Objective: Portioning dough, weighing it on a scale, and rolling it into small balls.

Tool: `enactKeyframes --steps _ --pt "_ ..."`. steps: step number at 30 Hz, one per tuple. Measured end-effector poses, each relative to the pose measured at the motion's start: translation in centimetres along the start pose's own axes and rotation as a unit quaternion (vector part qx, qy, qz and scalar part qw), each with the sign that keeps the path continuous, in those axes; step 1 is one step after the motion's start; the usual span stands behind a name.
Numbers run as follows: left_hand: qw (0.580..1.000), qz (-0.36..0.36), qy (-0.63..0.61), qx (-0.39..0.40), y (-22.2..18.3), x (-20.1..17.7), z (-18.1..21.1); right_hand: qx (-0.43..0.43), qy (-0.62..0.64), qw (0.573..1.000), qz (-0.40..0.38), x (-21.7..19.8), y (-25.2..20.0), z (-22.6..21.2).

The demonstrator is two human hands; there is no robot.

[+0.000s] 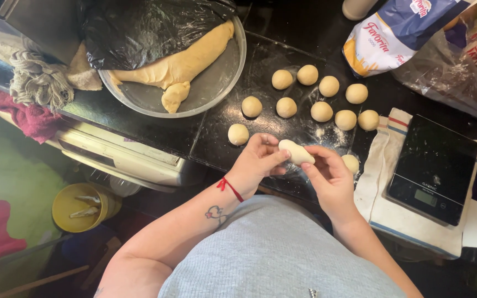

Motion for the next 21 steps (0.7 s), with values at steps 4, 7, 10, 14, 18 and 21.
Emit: enactKeyframes --steps 4,7,10,14,18,21 --pt "0.999 -0.014 0.012 0.037 -0.1 1.0 0.3 -0.010 -0.056 0.998 -0.005 0.2 0.0 -0.8" --pt "0.996 -0.036 0.056 0.064 0.1 1.4 -0.4 -0.052 -0.120 0.991 -0.018 1.1 0.4 -2.4" --pt "0.994 -0.053 0.062 0.071 0.5 1.1 -0.8 -0.120 -0.212 0.969 -0.032 1.3 0.7 -3.1" --pt "0.997 -0.024 0.054 0.052 2.2 0.4 -2.0 -0.175 -0.253 0.949 -0.075 2.0 0.9 -3.9" --pt "1.000 -0.018 0.008 0.024 0.2 1.9 -0.4 -0.181 -0.297 0.931 -0.111 2.8 1.0 -4.7" --pt "1.000 -0.031 0.001 -0.006 1.2 1.3 -1.7 -0.180 -0.318 0.927 -0.083 1.9 0.9 -3.6"
Point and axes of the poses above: each hand's wrist, its own y-axis towards the middle knuckle, its own x-axis out of the palm, z = x × y, the point moved 4 cm from there along y, towards the middle knuckle, and after that the axes turned 4 degrees about -x, right-handed, at the moved point
